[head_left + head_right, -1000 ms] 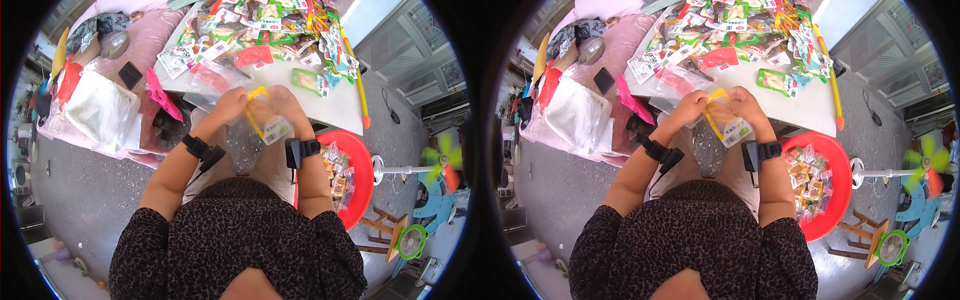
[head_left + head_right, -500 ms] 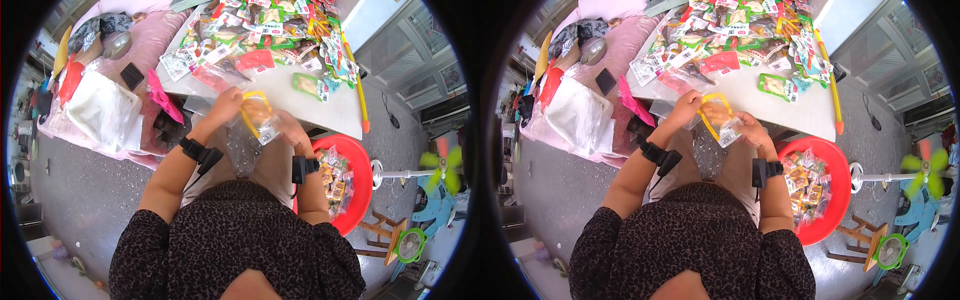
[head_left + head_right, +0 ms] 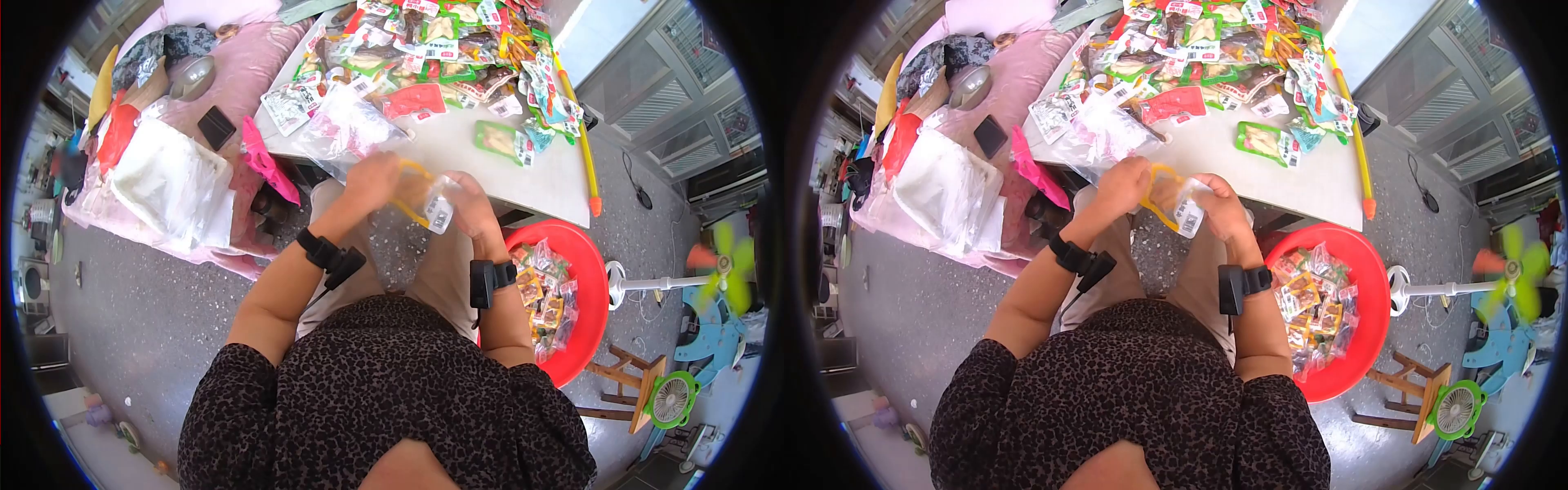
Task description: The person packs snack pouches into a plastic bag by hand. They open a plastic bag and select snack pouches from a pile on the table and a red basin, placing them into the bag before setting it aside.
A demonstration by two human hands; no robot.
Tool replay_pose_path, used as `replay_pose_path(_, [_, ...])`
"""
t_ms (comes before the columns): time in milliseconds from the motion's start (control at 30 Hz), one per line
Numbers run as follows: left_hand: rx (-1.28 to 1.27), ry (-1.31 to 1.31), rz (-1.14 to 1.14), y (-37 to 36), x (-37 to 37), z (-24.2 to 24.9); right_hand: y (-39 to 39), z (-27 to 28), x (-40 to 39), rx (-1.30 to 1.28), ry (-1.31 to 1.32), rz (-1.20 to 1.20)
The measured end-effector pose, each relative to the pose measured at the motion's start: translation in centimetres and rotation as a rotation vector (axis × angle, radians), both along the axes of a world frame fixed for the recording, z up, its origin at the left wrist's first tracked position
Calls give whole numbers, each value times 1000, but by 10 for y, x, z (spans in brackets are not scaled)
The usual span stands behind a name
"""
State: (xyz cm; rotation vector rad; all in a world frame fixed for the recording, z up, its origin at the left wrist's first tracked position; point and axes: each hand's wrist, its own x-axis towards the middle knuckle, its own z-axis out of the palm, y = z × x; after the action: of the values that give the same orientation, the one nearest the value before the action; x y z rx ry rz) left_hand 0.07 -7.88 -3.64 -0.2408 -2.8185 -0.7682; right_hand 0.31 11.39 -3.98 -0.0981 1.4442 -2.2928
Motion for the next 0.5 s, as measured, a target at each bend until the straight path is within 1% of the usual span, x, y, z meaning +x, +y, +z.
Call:
replay_pose_path(33, [65, 7, -4, -1, -1, -1, -1, 2, 0, -47, -21, -10])
replay_pose_path(100, [194, 21, -14, -2, -2, -1, -1, 6, -2, -60, -19, -1])
replay_pose_path(133, [194, -6, -28, -2, -4, 1, -1, 8, -2, -67, -16, 3])
replay_pose_path(200, [195, -60, -52, -2, -6, 4, -4, 10, -3, -207, -10, -3])
replay_pose_path(233, [188, -42, -63, -1, -6, 5, -6, 11, -3, -276, -7, -6])
replay_pose_path(300, [174, -3, -90, 6, -4, 12, -8, 20, -4, -229, -43, -50])
replay_pose_path(367, [120, -70, -104, 14, -4, 24, -14, 23, -5, -199, -67, -115])
replay_pose_path(400, [93, -101, -109, 17, -4, 29, -20, 22, -7, -193, -72, -155])
replay_pose_path(500, [48, -59, -118, 23, -5, 34, -36, 11, -9, -167, -40, -245])
